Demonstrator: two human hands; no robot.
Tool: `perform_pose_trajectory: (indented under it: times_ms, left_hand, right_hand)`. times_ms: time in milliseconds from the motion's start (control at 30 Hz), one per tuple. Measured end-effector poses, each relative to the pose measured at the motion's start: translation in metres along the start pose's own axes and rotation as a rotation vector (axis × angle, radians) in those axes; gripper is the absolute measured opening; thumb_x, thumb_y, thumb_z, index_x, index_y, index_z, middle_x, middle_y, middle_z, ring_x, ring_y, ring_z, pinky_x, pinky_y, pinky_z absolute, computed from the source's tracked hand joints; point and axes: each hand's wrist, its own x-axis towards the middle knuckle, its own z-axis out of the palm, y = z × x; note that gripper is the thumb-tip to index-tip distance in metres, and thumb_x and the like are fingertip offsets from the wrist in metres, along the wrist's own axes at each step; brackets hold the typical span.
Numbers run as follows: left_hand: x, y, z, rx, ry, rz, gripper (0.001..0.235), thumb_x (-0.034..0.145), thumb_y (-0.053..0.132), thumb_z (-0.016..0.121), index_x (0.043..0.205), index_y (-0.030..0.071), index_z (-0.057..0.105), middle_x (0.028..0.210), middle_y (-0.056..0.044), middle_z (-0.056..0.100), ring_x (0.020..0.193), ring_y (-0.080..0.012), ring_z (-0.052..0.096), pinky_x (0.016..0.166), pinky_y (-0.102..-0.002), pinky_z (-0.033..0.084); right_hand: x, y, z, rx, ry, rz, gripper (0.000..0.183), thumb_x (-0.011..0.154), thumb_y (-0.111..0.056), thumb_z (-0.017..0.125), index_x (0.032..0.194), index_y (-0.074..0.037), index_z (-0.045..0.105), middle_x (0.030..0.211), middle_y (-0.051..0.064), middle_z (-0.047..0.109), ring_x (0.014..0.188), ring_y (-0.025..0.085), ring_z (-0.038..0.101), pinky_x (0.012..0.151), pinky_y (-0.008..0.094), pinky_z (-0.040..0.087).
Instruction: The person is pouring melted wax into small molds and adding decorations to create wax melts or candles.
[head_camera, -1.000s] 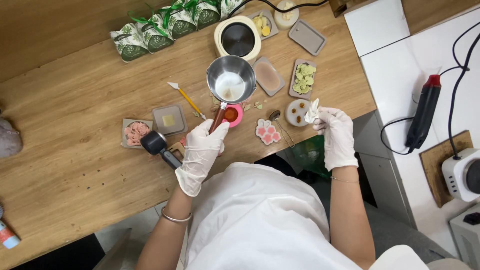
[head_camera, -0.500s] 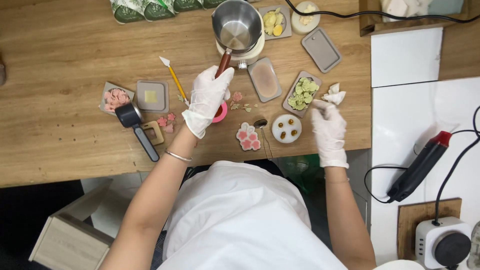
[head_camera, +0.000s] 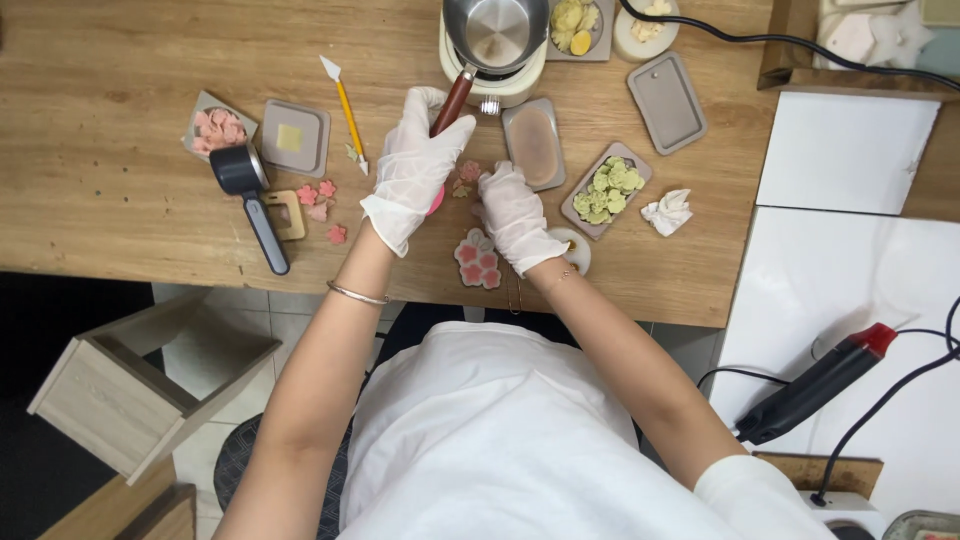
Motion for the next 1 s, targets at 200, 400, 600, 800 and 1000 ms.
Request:
perform_pose_trajectory:
  times_ms: [200, 400, 600, 800, 1000]
  left_hand:
    - [-0.052, -0.002, -0.016, 0.106, 0.463, 0.4, 0.049, 0.097, 0.016, 0.08, 0.134, -0.003, 0.053, 0.129, -0.021, 0.052, 0.122, -0.0333, 0.053, 0.109, -0.044, 0.045]
    - [-0.114, -0.037, -0.005, 0.271, 0.288, 0.515, 0.016, 0.092, 0.012, 0.076, 0.103, 0.008, 0.066, 0.105, -0.011, 0.064, 0.099, -0.0303, 0.065, 0.09, -0.042, 0.052]
    - [-0.109, -0.093, 0.013, 0.695, -0.329, 0.295, 0.025, 0.091, 0.03, 0.07, 0.095, 0.006, 0.069, 0.095, -0.019, 0.067, 0.088, -0.0382, 0.069, 0.075, -0.05, 0.054]
    - [-0.104, -0.108, 0.007, 0.714, -0.491, 0.284, 0.03, 0.092, 0.034, 0.066, 0.099, 0.005, 0.069, 0.092, -0.02, 0.069, 0.085, -0.0388, 0.071, 0.072, -0.052, 0.055]
    - [-0.088, -0.11, -0.001, 0.715, -0.458, 0.301, 0.032, 0.091, 0.037, 0.066, 0.096, 0.005, 0.068, 0.093, -0.02, 0.069, 0.086, -0.0388, 0.07, 0.073, -0.053, 0.055]
  right_hand:
    - [0.015, 0.023, 0.042, -0.01, 0.052, -0.085, 0.03, 0.071, -0.007, 0.081, 0.096, 0.0, 0.066, 0.103, 0.026, 0.063, 0.097, 0.044, 0.063, 0.081, 0.049, 0.054]
    - [0.013, 0.022, 0.033, 0.127, 0.034, 0.005, 0.027, 0.065, 0.002, 0.072, 0.092, 0.0, 0.065, 0.1, 0.025, 0.065, 0.1, 0.045, 0.063, 0.087, 0.049, 0.052]
    - [0.018, 0.023, 0.037, 0.048, -0.044, 0.033, 0.028, 0.067, -0.002, 0.074, 0.094, -0.001, 0.065, 0.101, 0.025, 0.066, 0.1, 0.044, 0.063, 0.089, 0.05, 0.052]
    - [0.015, -0.001, 0.047, -0.121, -0.01, 0.119, 0.037, 0.069, 0.004, 0.073, 0.105, -0.003, 0.067, 0.105, 0.023, 0.067, 0.1, 0.045, 0.063, 0.084, 0.051, 0.053]
    - [0.022, 0.012, 0.07, -0.189, -0.004, 0.164, 0.039, 0.068, 0.005, 0.073, 0.105, -0.003, 0.068, 0.103, 0.023, 0.067, 0.097, 0.044, 0.063, 0.082, 0.048, 0.054]
